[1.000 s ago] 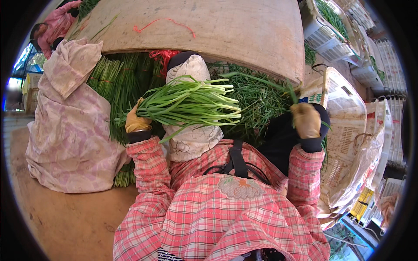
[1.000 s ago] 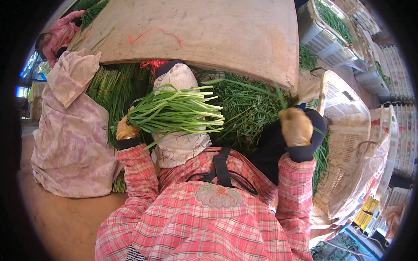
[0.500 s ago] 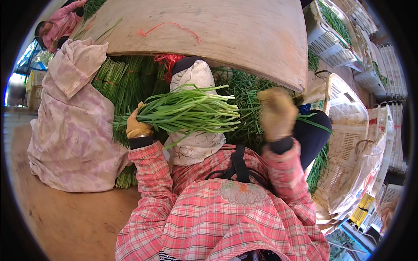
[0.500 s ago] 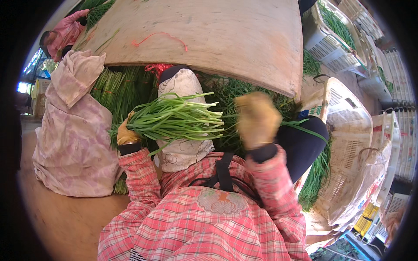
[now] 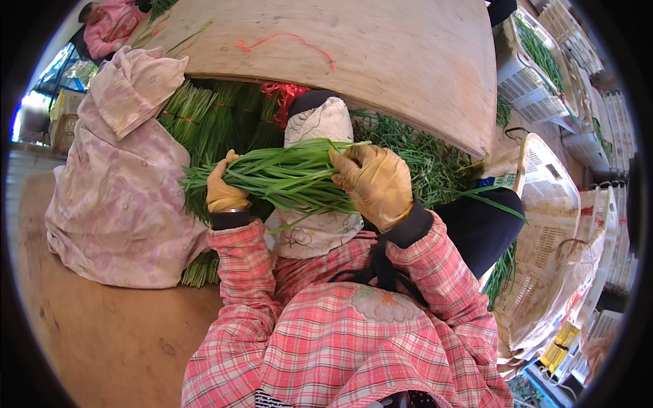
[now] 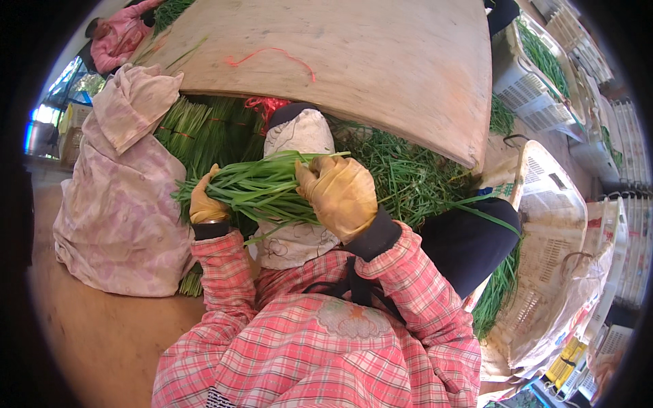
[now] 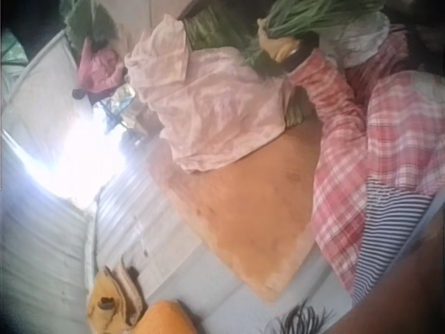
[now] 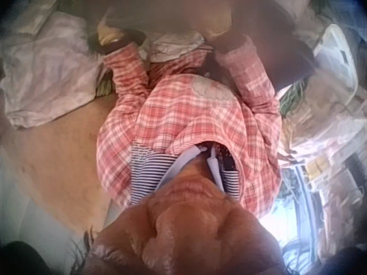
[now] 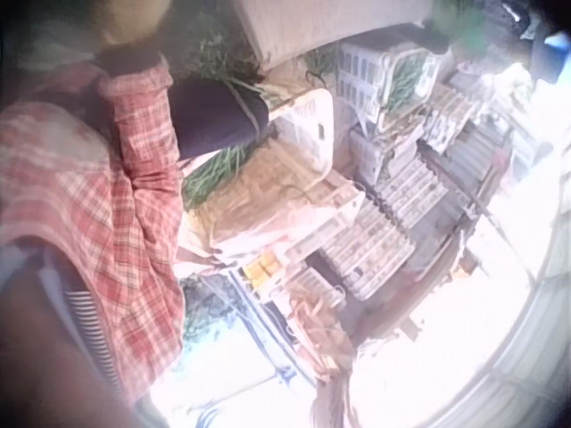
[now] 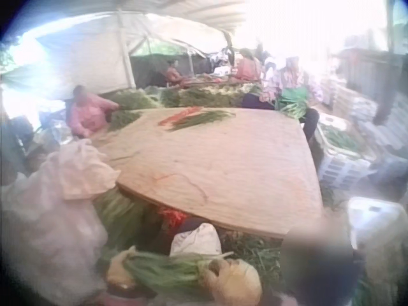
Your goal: The person cleans and bundles chives by hand, stripping away debris from the stems and tying them with red string before placing the bundle into a plastic crate.
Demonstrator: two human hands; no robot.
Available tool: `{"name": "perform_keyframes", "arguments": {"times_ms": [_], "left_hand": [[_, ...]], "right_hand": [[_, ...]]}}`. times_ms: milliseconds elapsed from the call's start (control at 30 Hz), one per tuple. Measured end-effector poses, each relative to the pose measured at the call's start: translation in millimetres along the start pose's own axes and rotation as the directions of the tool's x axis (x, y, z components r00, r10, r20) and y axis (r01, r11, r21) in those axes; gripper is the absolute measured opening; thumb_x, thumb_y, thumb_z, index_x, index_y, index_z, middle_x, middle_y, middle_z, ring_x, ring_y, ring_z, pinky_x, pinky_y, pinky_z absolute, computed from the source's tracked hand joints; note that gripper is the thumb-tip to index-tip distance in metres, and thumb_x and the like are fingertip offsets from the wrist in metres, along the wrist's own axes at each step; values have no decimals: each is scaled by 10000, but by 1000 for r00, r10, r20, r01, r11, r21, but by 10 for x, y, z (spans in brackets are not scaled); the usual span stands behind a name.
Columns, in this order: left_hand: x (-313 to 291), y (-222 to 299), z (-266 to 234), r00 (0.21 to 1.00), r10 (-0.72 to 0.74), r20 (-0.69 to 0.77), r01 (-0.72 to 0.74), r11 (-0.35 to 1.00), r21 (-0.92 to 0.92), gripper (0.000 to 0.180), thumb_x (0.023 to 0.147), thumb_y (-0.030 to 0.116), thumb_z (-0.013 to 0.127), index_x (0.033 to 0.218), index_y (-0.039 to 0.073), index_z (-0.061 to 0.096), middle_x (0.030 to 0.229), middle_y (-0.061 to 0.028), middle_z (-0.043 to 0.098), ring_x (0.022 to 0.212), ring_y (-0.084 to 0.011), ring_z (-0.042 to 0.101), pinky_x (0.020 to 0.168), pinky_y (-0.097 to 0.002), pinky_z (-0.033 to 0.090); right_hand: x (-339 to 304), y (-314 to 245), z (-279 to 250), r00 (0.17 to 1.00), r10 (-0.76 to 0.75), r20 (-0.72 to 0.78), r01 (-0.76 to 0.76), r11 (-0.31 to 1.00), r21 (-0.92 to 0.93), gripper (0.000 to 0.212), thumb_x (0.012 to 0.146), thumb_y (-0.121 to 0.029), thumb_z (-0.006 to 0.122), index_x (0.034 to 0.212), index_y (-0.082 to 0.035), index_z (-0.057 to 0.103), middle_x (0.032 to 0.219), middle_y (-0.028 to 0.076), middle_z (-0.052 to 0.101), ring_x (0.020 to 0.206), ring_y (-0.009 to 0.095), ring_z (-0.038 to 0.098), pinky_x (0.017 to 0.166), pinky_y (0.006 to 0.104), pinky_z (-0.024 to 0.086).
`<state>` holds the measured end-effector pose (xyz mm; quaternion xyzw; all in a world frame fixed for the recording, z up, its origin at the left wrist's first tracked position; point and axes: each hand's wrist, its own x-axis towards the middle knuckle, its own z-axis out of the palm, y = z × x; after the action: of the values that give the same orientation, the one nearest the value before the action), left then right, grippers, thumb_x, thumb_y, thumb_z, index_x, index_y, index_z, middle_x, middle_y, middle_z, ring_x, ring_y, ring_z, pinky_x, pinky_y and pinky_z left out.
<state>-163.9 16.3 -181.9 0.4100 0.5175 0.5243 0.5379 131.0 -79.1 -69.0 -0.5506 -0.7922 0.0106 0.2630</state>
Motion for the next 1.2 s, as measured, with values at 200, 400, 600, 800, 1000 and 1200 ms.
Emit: {"name": "perform_keyframes", "arguments": {"times_ms": [200,400,600,800,1000,1200], "left_hand": [[-19,110,84,989,-145,5,126,844,-522,244,937,38,435,1117,-91,534,924,-66,592,878,-136,563,830,-256,479],[-76,238,274,978,-197,-69,145,879,-454,165,911,20,478,1020,-51,580,872,-29,576,816,-139,550,785,-254,469],[-28,45,2,985,155,-78,-128,954,273,299,874,-20,531,1168,-75,531,864,-30,581,766,-117,555,766,-239,485],[146,-31,-144,982,-175,-64,135,902,-410,293,863,-69,515,1155,-83,533,877,-32,580,759,-121,556,765,-241,486],[7,177,-66,973,229,4,-221,934,282,293,874,-28,506,1161,-84,506,823,-64,571,781,-161,562,766,-288,494],[187,208,-133,988,-150,-23,117,850,-514,305,872,-42,513,1175,-71,500,799,-48,564,780,-150,560,750,-285,497]], "right_hand": [[-186,61,-347,970,61,-236,-68,997,-23,139,719,-178,689,802,-83,632,673,82,587,565,254,581,473,363,451],[-759,1,-215,989,51,139,-104,910,401,115,738,-45,675,838,5,647,683,134,616,566,304,603,495,339,485],[-1000,271,-560,932,262,-251,-214,956,203,64,742,28,670,751,-11,620,572,96,523,477,229,545,449,323,440],[-1418,761,-783,735,673,81,-657,737,-156,414,670,-60,741,1066,-25,625,987,157,635,858,300,622,771,356,496],[-688,-32,-620,987,98,124,-107,992,63,576,624,-193,750,1158,-80,566,1185,136,552,1032,296,548,853,406,451],[-724,-60,-75,952,-283,-118,297,947,121,167,749,-143,601,885,-49,624,1029,104,594,906,253,570,739,392,462]]}}
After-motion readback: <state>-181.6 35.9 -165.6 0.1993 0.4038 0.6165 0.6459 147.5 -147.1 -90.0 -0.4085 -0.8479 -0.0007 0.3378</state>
